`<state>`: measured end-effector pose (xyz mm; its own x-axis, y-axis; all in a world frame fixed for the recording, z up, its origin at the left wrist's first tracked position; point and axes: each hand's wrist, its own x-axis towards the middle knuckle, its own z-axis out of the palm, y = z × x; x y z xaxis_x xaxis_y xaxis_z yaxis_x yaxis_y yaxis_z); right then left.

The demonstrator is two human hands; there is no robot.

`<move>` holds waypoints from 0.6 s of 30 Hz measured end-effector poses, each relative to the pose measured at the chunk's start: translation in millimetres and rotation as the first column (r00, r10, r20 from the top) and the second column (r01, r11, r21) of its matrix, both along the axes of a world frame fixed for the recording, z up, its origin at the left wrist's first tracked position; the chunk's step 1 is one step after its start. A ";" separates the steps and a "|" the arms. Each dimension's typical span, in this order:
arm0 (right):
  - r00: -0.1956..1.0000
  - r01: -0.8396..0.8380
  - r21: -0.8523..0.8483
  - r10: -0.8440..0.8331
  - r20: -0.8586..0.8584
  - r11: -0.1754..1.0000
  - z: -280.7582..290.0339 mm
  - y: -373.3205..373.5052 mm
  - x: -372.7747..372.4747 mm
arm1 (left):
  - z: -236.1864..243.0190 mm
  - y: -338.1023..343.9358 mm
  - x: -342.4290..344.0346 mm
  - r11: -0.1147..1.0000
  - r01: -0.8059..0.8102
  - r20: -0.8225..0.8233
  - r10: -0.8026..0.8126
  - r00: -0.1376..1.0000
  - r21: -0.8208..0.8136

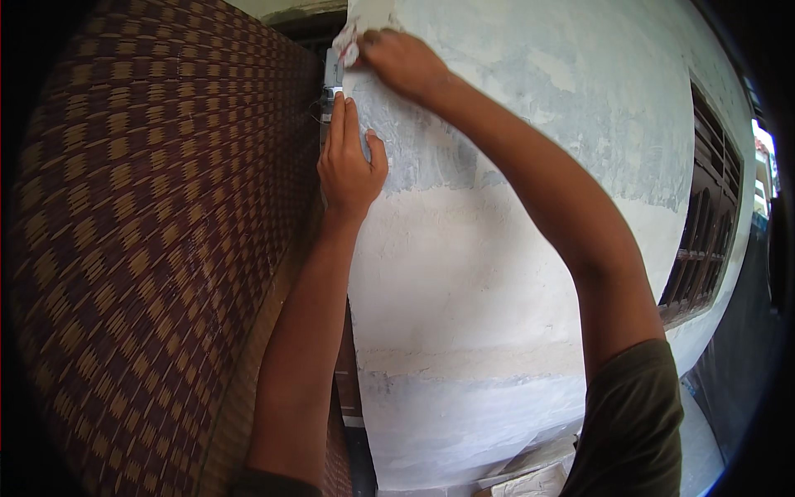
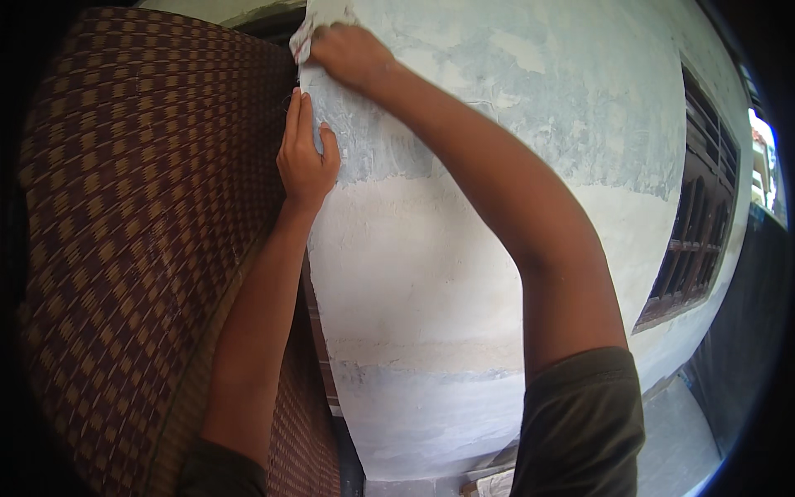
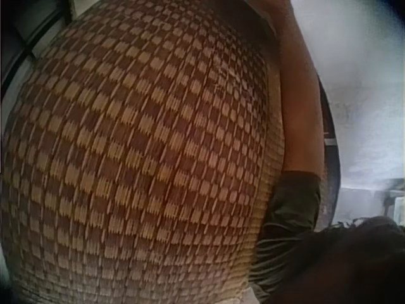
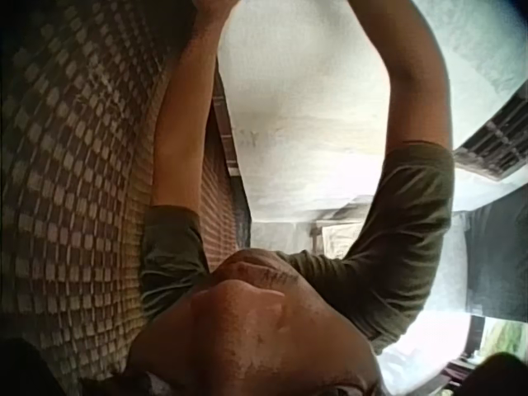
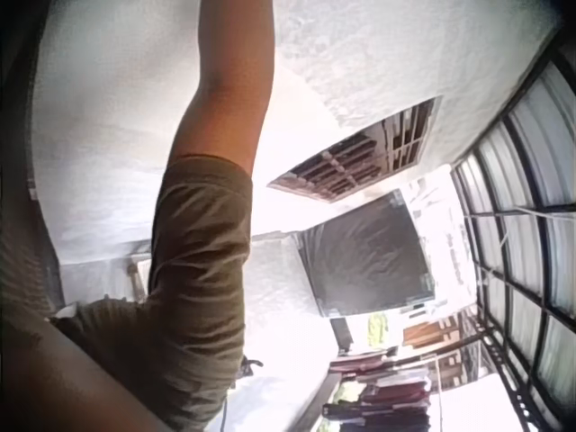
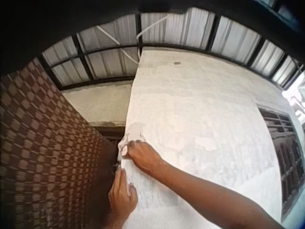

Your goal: The person applies putty from a container onto a wall and smooths it out with a handheld spreader.

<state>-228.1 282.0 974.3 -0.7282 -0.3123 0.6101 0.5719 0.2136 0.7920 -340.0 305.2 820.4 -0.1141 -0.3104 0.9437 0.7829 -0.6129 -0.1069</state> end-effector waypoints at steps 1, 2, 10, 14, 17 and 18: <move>1.000 0.029 -0.006 -0.029 0.005 1.000 -17.5 -2.0 2.9 | 1.1 -2.3 2.0 1.000 0.008 0.001 -0.008 1.000 0.002; 0.999 0.050 -0.017 -0.050 0.010 0.999 -33.4 -3.1 1.9 | -0.2 -5.7 0.2 0.995 0.036 0.001 -0.036 0.999 -0.093; 0.995 -0.030 0.090 0.038 -0.088 0.995 27.3 -20.8 2.5 | 0.4 1.2 3.3 1.000 0.011 0.003 -0.011 1.000 -0.004; 0.997 0.070 0.002 -0.070 -0.039 0.998 12.2 -7.0 7.0 | 2.3 0.0 3.2 1.000 0.005 0.002 -0.005 1.000 0.001; 0.998 0.061 -0.023 -0.061 0.017 0.998 -40.0 -3.5 4.9 | -1.4 -4.5 0.5 0.998 0.026 0.008 -0.026 1.000 -0.065; 0.993 0.116 -0.072 -0.115 0.016 0.991 -53.1 -3.5 1.5 | -3.8 -3.2 -0.5 0.991 0.049 0.011 -0.048 0.999 -0.129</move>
<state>-226.6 278.5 921.2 -0.7641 -0.1804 0.6193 0.5870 0.2037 0.7836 -340.5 302.0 816.6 -0.1340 -0.1804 0.9744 0.7526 -0.6583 -0.0184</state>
